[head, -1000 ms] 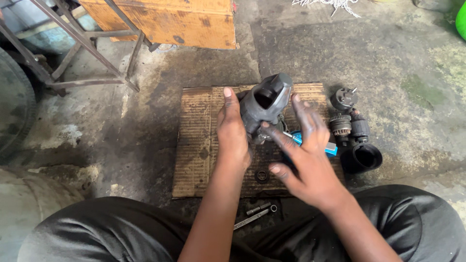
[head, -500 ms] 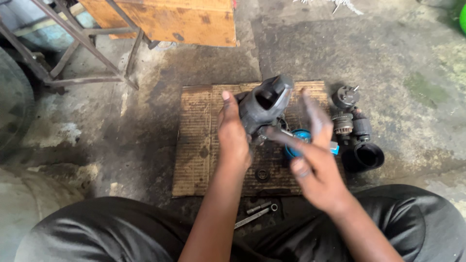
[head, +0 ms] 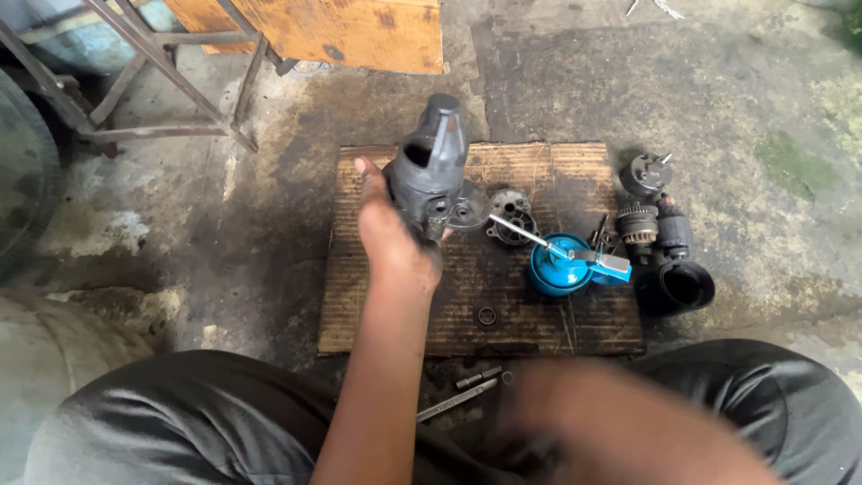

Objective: The person sits on the floor and cleans a dark metallic mechanical part using a cloth and a blue spray can. They repeatedly wipe the part, spray it with the cleaner, and rotate it to access different surfaces.

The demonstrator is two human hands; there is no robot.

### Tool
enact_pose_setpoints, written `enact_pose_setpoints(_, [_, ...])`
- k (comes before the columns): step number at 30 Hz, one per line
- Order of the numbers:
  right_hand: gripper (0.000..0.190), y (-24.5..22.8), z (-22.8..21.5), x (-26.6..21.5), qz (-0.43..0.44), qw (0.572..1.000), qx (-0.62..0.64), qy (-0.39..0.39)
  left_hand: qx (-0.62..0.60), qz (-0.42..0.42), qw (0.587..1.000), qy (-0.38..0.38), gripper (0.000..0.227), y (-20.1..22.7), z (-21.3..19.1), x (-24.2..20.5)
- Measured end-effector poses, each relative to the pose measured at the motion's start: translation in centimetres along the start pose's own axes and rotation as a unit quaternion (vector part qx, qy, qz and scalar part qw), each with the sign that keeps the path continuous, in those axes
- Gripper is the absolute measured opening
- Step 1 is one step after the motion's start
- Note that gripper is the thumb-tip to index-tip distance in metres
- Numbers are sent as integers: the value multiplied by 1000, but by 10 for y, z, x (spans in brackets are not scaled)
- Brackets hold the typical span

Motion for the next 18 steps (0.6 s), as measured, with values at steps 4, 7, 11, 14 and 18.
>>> enact_pose_setpoints(4, [28,17,15,-10,82,993,68,-58,-12,-14,999,27,63,1,-4,8])
enact_pose_setpoints(7, [22,28,13,-20,145,983,109,6,-17,-22,1000,14,63,-5,-4,14])
enact_pose_setpoints(11, [16,40,9,-48,202,941,174,209,-7,-3,1000,-3,62,-7,-7,16])
enact_pose_setpoints(14, [12,34,-24,-22,170,853,224,439,-7,2,1000,4,61,-10,-3,12])
enact_pose_setpoints(18, [16,14,-59,53,39,737,294,607,-1,2,1000,1,62,-21,5,2])
Point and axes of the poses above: each hand's wrist, its own x-axis towards the middle knuckle, its own z-axis out of the palm, y = z × x, the point moved 2 cm from there along x, towards the middle knuckle, and after that the axes turned 3 degrees about -z, right-handed, at the moved point
